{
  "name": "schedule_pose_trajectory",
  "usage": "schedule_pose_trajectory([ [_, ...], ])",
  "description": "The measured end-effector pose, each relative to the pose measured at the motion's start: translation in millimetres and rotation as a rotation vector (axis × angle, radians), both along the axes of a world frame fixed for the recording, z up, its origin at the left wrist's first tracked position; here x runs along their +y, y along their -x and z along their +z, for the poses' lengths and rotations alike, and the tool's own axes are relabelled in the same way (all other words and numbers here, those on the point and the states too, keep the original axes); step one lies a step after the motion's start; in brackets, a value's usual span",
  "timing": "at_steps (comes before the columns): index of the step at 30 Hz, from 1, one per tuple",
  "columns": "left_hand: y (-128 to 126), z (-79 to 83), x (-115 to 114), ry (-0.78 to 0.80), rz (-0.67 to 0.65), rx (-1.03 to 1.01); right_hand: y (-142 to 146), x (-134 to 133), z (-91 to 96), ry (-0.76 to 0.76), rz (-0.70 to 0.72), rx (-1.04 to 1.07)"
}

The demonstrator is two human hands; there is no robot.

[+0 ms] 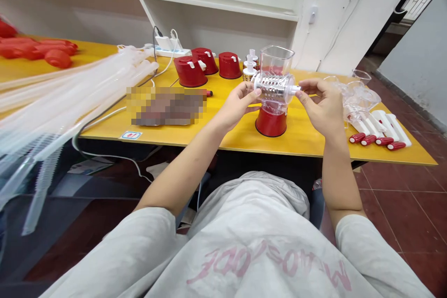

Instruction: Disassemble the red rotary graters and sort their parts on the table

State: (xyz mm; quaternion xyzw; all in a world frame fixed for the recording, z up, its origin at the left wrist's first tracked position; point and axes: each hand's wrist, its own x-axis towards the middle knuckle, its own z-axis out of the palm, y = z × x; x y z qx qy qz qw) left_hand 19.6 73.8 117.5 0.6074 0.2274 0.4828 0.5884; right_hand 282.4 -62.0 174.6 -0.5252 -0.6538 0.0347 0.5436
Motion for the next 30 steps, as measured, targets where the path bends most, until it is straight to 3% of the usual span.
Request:
schedule_pose_trajectory([
  [7, 16.4, 9.9, 13.7, -0.064, 0.114, 0.114, 7.8, 11.2, -10.8, -0.108, 0.042, 0.1],
  [15, 15.2, 11.0, 17.9, 0.054, 0.02, -0.046, 15.0, 2.2, -11.4, -0.085, 0.043, 0.004],
  [20, 16.9, 8.3, 24.7, 0.108, 0.037, -0.086, 7.0, 14.2, -20.9, -0.064, 0.0, -0.026],
  [23, 20.5, 4.3, 35.9, 0.186, 0.12, -0.11, 0.6, 25.4, -29.7, -0.039, 0.036, -0.079],
  [30, 32.7, 0.4, 68.5, 0.393, 0.456, -0.33, 7.2, 31.2, -39.0, 0.067, 0.163, -0.197],
])
